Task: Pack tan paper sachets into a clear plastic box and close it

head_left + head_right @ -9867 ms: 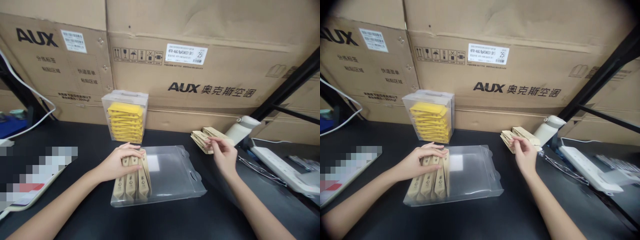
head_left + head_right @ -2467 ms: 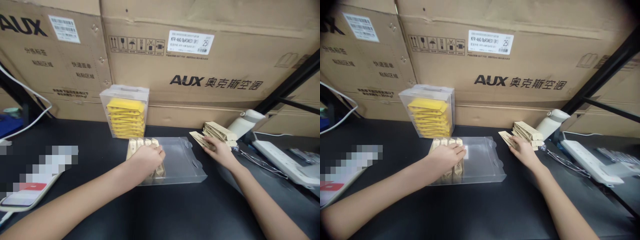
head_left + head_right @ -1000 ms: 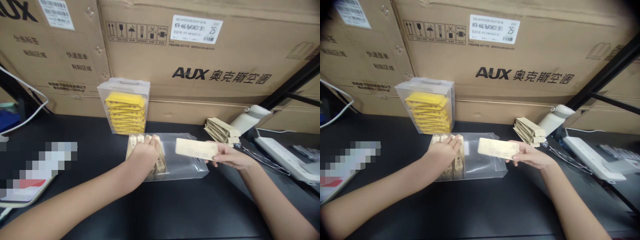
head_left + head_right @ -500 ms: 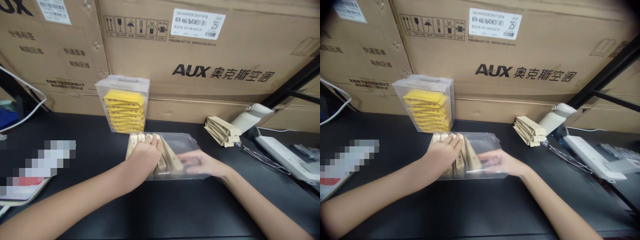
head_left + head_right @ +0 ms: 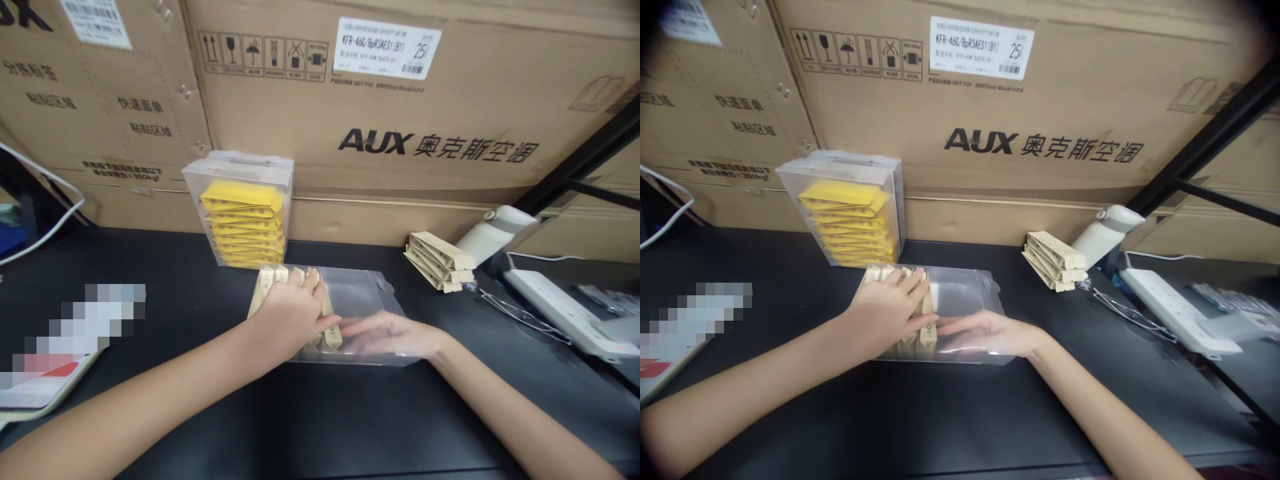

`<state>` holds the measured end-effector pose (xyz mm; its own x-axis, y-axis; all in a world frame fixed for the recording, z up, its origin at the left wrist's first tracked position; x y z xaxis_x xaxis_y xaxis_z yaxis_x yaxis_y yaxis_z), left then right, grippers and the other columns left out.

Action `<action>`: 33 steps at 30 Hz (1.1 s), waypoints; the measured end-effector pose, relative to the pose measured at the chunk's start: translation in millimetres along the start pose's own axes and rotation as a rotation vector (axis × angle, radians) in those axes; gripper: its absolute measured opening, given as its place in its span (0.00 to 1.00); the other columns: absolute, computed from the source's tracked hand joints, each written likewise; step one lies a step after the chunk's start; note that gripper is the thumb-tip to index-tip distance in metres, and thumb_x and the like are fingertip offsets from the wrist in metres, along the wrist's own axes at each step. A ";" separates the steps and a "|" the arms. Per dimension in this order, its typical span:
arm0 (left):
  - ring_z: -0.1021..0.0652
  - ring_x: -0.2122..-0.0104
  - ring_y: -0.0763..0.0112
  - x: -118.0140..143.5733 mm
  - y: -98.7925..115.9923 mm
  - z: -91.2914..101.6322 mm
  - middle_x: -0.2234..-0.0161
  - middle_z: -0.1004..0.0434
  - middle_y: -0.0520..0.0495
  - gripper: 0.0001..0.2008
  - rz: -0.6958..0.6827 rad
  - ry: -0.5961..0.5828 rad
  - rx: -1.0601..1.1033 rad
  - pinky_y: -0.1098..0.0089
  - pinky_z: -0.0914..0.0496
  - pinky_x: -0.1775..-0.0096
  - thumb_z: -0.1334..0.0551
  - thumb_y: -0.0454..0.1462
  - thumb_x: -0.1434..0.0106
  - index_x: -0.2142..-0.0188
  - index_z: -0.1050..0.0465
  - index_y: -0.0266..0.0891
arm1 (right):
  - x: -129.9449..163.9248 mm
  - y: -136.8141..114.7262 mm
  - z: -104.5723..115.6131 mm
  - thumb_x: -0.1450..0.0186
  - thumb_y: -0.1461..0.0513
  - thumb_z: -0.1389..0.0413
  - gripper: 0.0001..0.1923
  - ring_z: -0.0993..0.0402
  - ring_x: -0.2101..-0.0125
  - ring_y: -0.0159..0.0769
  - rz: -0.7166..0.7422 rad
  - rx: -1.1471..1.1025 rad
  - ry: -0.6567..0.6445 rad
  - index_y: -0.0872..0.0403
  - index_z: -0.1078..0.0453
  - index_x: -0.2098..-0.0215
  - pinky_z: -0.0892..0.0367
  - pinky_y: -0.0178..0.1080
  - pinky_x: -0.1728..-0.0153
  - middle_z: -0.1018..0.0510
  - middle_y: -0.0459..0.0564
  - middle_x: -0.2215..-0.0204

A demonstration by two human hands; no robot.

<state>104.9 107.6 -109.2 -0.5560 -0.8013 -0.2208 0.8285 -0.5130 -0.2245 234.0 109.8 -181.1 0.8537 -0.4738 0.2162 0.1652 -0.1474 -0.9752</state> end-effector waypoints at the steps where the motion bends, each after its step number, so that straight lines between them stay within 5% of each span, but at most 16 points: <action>1: 0.23 0.53 0.49 0.4 -0.5 0.6 0.43 0.27 0.33 0.30 0.007 0.016 0.010 0.59 0.27 0.63 0.46 0.51 0.31 0.44 0.28 0.27 | 1.1 1.3 1.6 0.35 0.62 0.39 0.19 0.23 0.49 0.36 -0.015 -0.010 0.010 0.47 0.27 0.45 0.30 0.39 0.46 0.31 0.52 0.39; 6: 0.23 0.53 0.50 1.1 -1.1 -2.8 0.43 0.26 0.38 0.27 0.015 0.011 0.022 0.59 0.27 0.63 0.46 0.49 0.30 0.45 0.27 0.30 | 19.0 3.8 25.2 0.36 0.58 0.38 0.21 0.24 0.48 0.41 -0.094 -0.034 0.063 0.53 0.27 0.45 0.27 0.38 0.50 0.23 0.57 0.46; 9: 0.24 0.51 0.51 0.2 -2.1 -3.9 0.42 0.27 0.38 0.27 0.033 -0.038 0.029 0.61 0.27 0.62 0.45 0.50 0.31 0.44 0.27 0.31 | 38.0 3.2 63.2 0.39 0.56 0.36 0.19 0.20 0.53 0.40 -0.114 -0.017 0.243 0.56 0.22 0.52 0.26 0.38 0.53 0.19 0.58 0.52; 11: 0.25 0.49 0.51 0.0 -2.8 -4.3 0.40 0.29 0.39 0.27 0.053 -0.075 0.037 0.63 0.27 0.62 0.45 0.50 0.31 0.43 0.28 0.32 | 55.8 -2.3 99.9 0.41 0.54 0.36 0.17 0.18 0.61 0.41 -0.058 0.081 0.513 0.57 0.21 0.59 0.23 0.40 0.59 0.16 0.58 0.61; 14: 0.26 0.48 0.51 0.6 -2.2 -4.8 0.39 0.30 0.40 0.28 0.066 -0.100 0.039 0.63 0.27 0.61 0.46 0.50 0.30 0.42 0.29 0.33 | 108.5 -31.0 149.3 0.44 0.51 0.37 0.15 0.20 0.70 0.44 0.215 0.421 1.188 0.56 0.25 0.69 0.24 0.44 0.69 0.18 0.56 0.71; 16: 0.25 0.48 0.51 0.8 -1.4 -5.4 0.39 0.30 0.40 0.28 0.062 -0.094 0.032 0.62 0.26 0.60 0.46 0.51 0.30 0.41 0.30 0.32 | 142.8 -41.0 158.7 0.43 0.52 0.40 0.14 0.21 0.65 0.45 0.364 0.554 1.524 0.54 0.27 0.67 0.25 0.48 0.63 0.20 0.56 0.66; 19: 0.25 0.48 0.50 0.6 -1.1 -6.9 0.39 0.30 0.40 0.28 0.060 -0.078 0.020 0.61 0.26 0.60 0.46 0.51 0.30 0.41 0.30 0.32 | 173.4 -47.3 159.4 0.41 0.53 0.43 0.16 0.27 0.49 0.49 0.449 0.822 1.813 0.52 0.28 0.59 0.30 0.52 0.50 0.24 0.58 0.52; 22: 0.25 0.48 0.50 -0.3 -1.0 -6.9 0.40 0.30 0.39 0.28 0.055 -0.061 0.012 0.59 0.25 0.61 0.47 0.51 0.30 0.41 0.30 0.32 | 179.5 -43.3 168.0 0.43 0.49 0.41 0.25 0.34 0.42 0.55 0.308 1.097 1.896 0.55 0.28 0.54 0.37 0.56 0.44 0.28 0.63 0.45; 26: 0.25 0.47 0.50 -1.6 -1.6 -6.7 0.39 0.30 0.39 0.28 0.060 -0.086 0.024 0.59 0.24 0.60 0.46 0.50 0.30 0.41 0.31 0.32 | 176.1 -19.0 196.7 0.46 0.45 0.41 0.31 0.29 0.49 0.58 0.106 0.973 1.818 0.57 0.27 0.53 0.37 0.59 0.47 0.24 0.64 0.53; 31: 0.24 0.48 0.51 -0.7 -1.1 -4.8 0.40 0.30 0.41 0.27 0.053 -0.073 0.024 0.60 0.24 0.60 0.44 0.49 0.31 0.42 0.29 0.32 | 176.1 -18.3 193.0 0.46 0.45 0.42 0.27 0.28 0.52 0.53 0.147 0.935 1.845 0.55 0.27 0.56 0.36 0.55 0.47 0.22 0.59 0.57; 33: 0.23 0.49 0.51 0.3 -1.2 -4.1 0.40 0.29 0.41 0.27 0.054 -0.047 0.019 0.61 0.24 0.61 0.44 0.50 0.31 0.42 0.29 0.32 | 176.4 -25.6 184.5 0.44 0.46 0.41 0.27 0.29 0.51 0.50 0.268 0.882 1.864 0.54 0.29 0.54 0.37 0.54 0.46 0.24 0.57 0.55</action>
<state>103.4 109.3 -112.9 -0.5069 -0.8414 -0.1873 0.8587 -0.4739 -0.1948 471.5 190.2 -126.7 -0.4221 -0.6050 -0.6751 0.7713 0.1516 -0.6182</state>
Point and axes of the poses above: each hand's wrist, its own x-axis away from the middle knuckle, its own z-axis out of the back of the hand, y = z × x, the point moved 8 cm from there along -x, towards the middle knuckle
